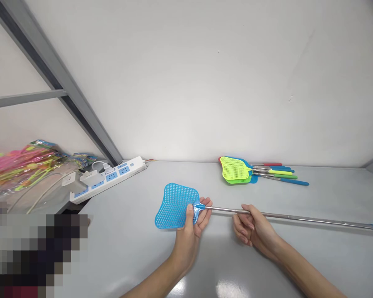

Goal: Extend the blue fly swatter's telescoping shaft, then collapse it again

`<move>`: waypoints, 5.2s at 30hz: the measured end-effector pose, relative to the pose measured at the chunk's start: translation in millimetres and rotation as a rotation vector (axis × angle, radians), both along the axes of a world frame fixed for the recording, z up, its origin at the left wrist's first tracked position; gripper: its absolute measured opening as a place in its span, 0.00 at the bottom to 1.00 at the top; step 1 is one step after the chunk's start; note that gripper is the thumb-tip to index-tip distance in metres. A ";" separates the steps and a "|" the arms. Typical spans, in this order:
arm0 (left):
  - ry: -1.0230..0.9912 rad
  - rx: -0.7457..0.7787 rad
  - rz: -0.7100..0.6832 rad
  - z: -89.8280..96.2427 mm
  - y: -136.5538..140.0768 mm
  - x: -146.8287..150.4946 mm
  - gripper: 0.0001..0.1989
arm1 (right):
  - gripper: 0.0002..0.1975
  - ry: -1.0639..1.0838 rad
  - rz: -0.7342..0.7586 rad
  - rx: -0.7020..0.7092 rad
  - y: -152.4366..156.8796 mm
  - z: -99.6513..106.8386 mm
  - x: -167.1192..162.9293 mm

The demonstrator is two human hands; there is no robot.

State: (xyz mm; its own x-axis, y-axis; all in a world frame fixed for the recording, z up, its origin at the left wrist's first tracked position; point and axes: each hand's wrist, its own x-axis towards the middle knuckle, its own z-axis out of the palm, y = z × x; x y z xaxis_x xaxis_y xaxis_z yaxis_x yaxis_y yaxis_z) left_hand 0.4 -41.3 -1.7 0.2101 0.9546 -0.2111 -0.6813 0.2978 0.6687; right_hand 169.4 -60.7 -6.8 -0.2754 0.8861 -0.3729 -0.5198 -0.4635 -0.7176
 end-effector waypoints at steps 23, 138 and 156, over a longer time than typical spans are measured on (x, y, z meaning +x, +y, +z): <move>-0.020 -0.017 -0.005 -1.9 -5.5 3.1 0.16 | 0.21 0.009 0.025 0.039 -1.7 -2.3 -5.6; 0.077 -0.002 0.089 -1.1 16.9 1.0 0.15 | 0.19 -0.014 -0.079 0.188 15.5 -10.3 5.1; 0.162 0.018 -0.107 -6.9 20.5 3.0 0.18 | 0.19 0.032 0.028 0.195 19.0 -9.7 8.6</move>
State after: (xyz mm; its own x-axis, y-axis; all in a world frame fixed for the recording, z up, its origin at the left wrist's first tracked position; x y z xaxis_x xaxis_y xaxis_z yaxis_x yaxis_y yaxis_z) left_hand 3.4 -20.7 -8.6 0.2756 0.9325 -0.2335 -0.5294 0.3500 0.7728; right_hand 178.0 -41.7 -16.5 -0.3097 0.9325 -0.1859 -0.5329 -0.3321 -0.7783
